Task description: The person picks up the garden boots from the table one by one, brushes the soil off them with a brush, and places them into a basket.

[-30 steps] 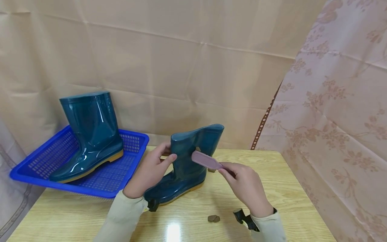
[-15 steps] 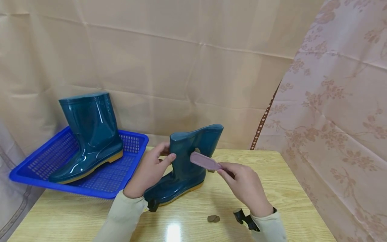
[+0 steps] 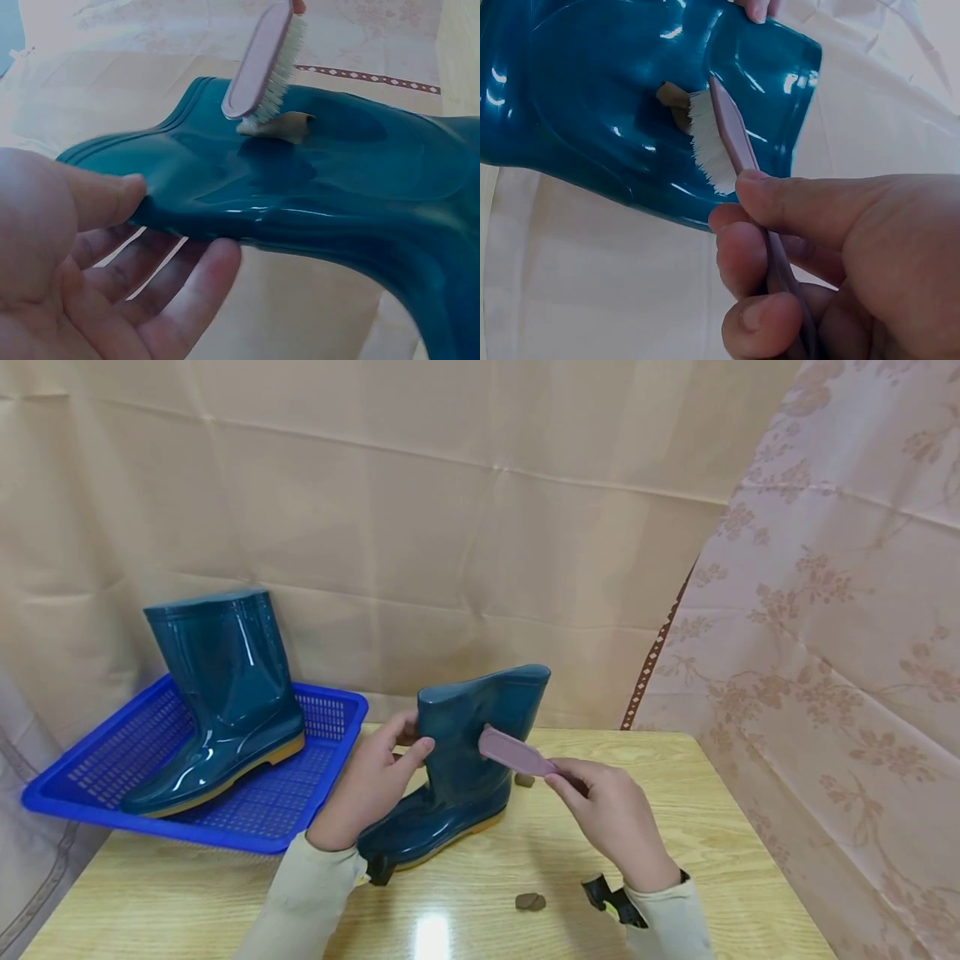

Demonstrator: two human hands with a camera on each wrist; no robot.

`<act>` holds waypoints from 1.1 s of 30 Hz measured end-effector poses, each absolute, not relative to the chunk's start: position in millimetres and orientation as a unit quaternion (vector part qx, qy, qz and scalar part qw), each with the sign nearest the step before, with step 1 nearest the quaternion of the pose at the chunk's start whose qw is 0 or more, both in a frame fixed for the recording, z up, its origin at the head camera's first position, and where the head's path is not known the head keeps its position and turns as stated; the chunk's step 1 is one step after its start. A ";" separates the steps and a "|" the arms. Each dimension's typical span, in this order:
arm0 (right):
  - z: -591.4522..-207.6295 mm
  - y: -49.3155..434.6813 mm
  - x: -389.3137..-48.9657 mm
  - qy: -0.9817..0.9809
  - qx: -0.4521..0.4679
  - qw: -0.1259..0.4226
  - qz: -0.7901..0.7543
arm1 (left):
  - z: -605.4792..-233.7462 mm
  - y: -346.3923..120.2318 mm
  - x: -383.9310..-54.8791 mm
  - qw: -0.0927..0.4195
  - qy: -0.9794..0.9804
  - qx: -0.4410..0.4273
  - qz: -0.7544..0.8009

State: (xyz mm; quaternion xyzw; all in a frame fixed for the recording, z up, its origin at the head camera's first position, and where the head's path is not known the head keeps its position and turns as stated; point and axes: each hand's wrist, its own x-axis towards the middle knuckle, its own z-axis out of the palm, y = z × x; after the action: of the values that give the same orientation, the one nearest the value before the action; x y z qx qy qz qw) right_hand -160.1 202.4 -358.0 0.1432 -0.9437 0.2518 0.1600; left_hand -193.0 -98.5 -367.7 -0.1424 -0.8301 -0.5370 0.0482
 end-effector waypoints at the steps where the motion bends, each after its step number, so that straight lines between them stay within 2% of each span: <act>1: -358.1 202.9 -160.4 -0.945 0.139 0.158 0.251 | -368.9 -98.8 -194.2 0.050 -0.828 -0.138 -0.542; 8: -359.5 207.7 -163.6 -0.954 0.110 0.157 0.232 | -376.2 -99.8 -198.2 0.059 -0.815 -0.116 -0.565; 18: -358.7 210.5 -164.7 -0.962 0.091 0.086 0.243 | -378.0 -99.3 -199.6 0.065 -0.817 -0.107 -0.563; 26: -361.2 204.3 -165.4 -0.954 0.129 0.020 0.270 | -376.1 -99.2 -198.7 0.070 -0.817 -0.115 -0.561; 33: -364.9 204.3 -166.4 -0.961 0.127 0.014 0.245 | -374.9 -98.7 -198.1 0.073 -0.819 -0.121 -0.556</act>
State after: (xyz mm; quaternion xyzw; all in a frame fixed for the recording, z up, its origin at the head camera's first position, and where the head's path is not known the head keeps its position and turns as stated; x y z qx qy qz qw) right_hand -166.4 204.3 -364.9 0.1274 -0.9610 0.2452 0.0143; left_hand -198.1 -98.7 -374.9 -0.1213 -0.8193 -0.5557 0.0728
